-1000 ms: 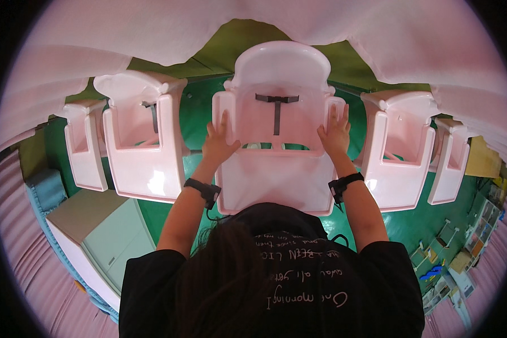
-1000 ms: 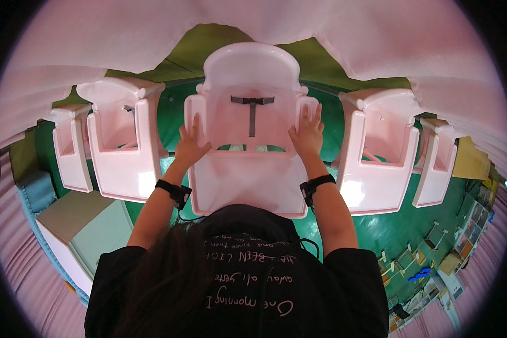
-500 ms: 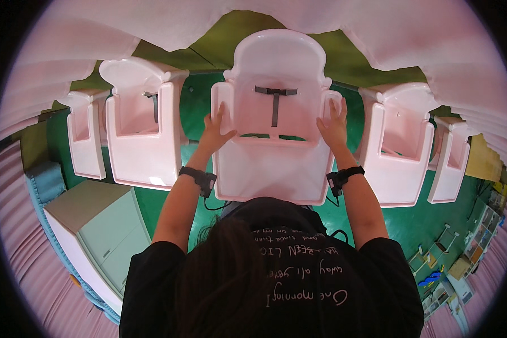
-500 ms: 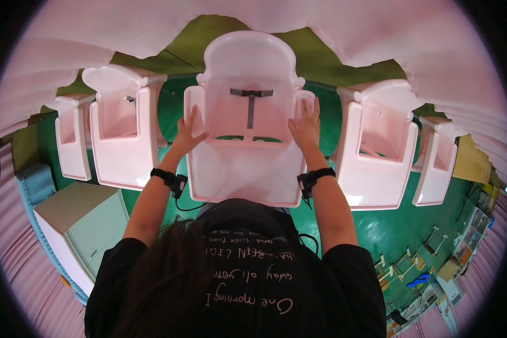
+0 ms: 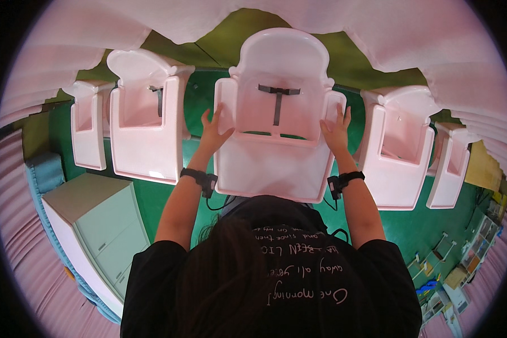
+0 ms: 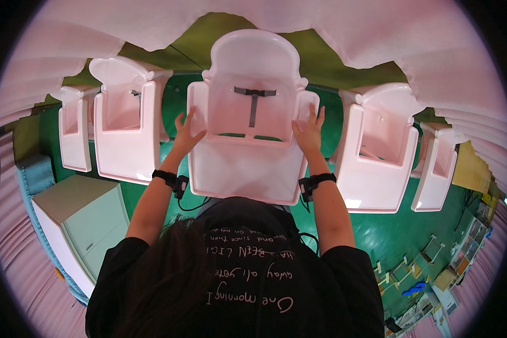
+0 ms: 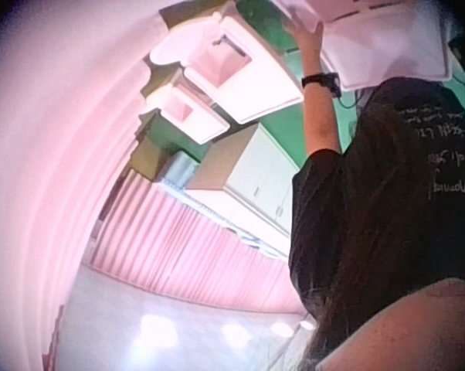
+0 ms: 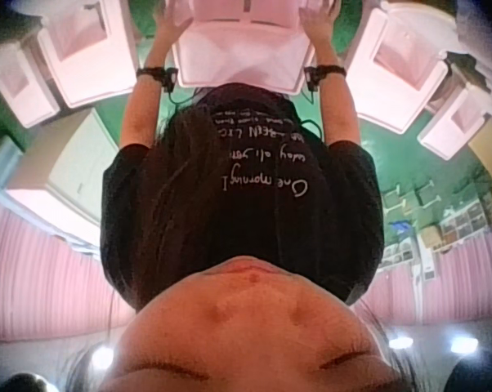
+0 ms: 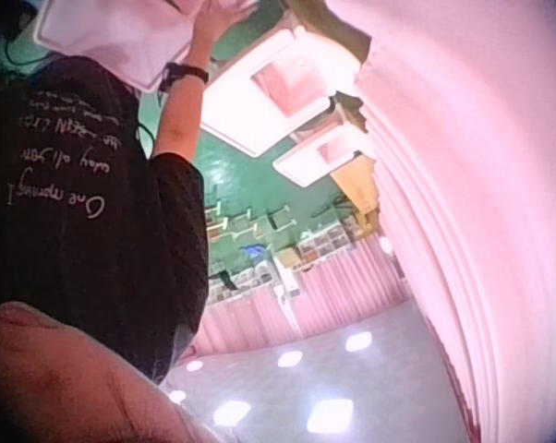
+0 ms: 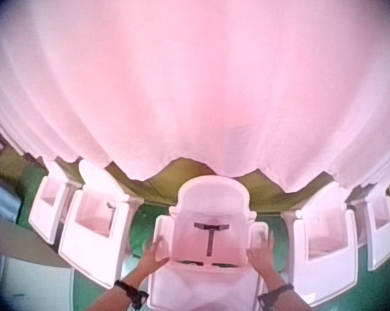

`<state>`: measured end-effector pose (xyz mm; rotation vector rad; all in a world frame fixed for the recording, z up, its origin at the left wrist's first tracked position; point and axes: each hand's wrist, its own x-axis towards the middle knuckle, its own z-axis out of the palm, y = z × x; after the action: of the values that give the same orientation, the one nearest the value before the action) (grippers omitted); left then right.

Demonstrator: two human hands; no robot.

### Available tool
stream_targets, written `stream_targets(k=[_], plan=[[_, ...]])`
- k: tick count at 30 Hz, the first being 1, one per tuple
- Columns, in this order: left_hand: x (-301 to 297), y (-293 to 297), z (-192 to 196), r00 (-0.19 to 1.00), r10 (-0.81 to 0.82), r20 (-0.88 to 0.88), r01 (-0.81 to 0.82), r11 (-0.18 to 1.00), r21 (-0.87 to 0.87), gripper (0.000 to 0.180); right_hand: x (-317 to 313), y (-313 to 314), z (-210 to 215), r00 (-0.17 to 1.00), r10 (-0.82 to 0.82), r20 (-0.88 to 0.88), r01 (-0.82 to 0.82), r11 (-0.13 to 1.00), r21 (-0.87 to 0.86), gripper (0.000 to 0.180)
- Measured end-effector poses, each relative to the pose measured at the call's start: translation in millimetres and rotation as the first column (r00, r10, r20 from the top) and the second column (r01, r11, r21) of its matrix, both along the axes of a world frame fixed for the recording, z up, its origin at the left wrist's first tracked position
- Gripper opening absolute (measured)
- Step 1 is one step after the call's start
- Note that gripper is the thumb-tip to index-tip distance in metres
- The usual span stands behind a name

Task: The person picks up pink plastic chairs and wooden chairs from the floor by hand and places them in rows next to desks and in the room.

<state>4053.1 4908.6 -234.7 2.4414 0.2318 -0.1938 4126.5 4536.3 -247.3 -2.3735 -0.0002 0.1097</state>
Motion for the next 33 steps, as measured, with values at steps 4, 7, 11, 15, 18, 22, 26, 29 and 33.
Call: stream_targets(k=[4, 7, 11, 15, 18, 22, 26, 29, 33], plan=[[-18.8, 0.4, 4.9, 1.0, 0.001, 0.022, -0.002, 1.0, 0.027, 0.083, -11.5, -7.8, -2.6, 0.999, -0.002, 0.044, 0.001, 1.0, 0.031, 0.076], [-35.5, -1.4, 16.4, 0.997, 0.065, -0.051, -0.07, 0.994, -0.085, 0.08, -25.6, -11.1, 3.1, 0.998, 0.015, 0.064, -0.017, 0.999, 0.044, 0.074], [-58.2, 0.8, 12.0, 0.997, 0.035, -0.067, -0.043, 0.992, -0.115, 0.078, -41.9, -18.0, 8.9, 0.999, 0.027, -0.022, -0.023, 0.989, 0.148, 0.062], [-58.0, 3.6, 4.8, 0.998, -0.009, -0.069, -0.001, 0.989, -0.147, 0.073, -38.2, -27.4, 4.8, 0.996, 0.074, 0.058, -0.079, 0.993, 0.089, 0.055], [-50.3, 14.5, 12.1, 0.988, -0.017, -0.154, -0.032, 0.951, -0.308, 0.069, -35.6, -29.5, 21.0, 0.996, 0.087, 0.01, -0.087, 0.995, 0.047, 0.054], [-50.8, 15.9, 36.7, 0.984, -0.093, -0.153, 0.057, 0.973, -0.225, 0.067, -30.7, -35.6, 45.0, 0.993, 0.102, 0.067, -0.099, 0.994, -0.053, 0.055], [-45.6, 11.2, 45.5, 0.999, -0.035, -0.014, 0.03, 0.958, -0.287, 0.067, -16.5, -33.4, 64.9, 0.996, 0.079, 0.041, -0.078, 0.997, -0.022, 0.054], [-22.1, 12.8, 56.3, 0.998, -0.02, 0.067, 0.033, 0.98, -0.197, 0.065, 11.5, -27.4, 82.1, 0.984, 0.111, 0.14, -0.113, 0.994, 0.008, 0.053], [28.4, 19.2, 53.2, 0.989, 0.007, 0.149, -0.001, 0.999, -0.041, 0.062, 55.4, -21.7, 68.1, 0.969, 0.096, 0.228, -0.105, 0.994, 0.029, 0.054]])
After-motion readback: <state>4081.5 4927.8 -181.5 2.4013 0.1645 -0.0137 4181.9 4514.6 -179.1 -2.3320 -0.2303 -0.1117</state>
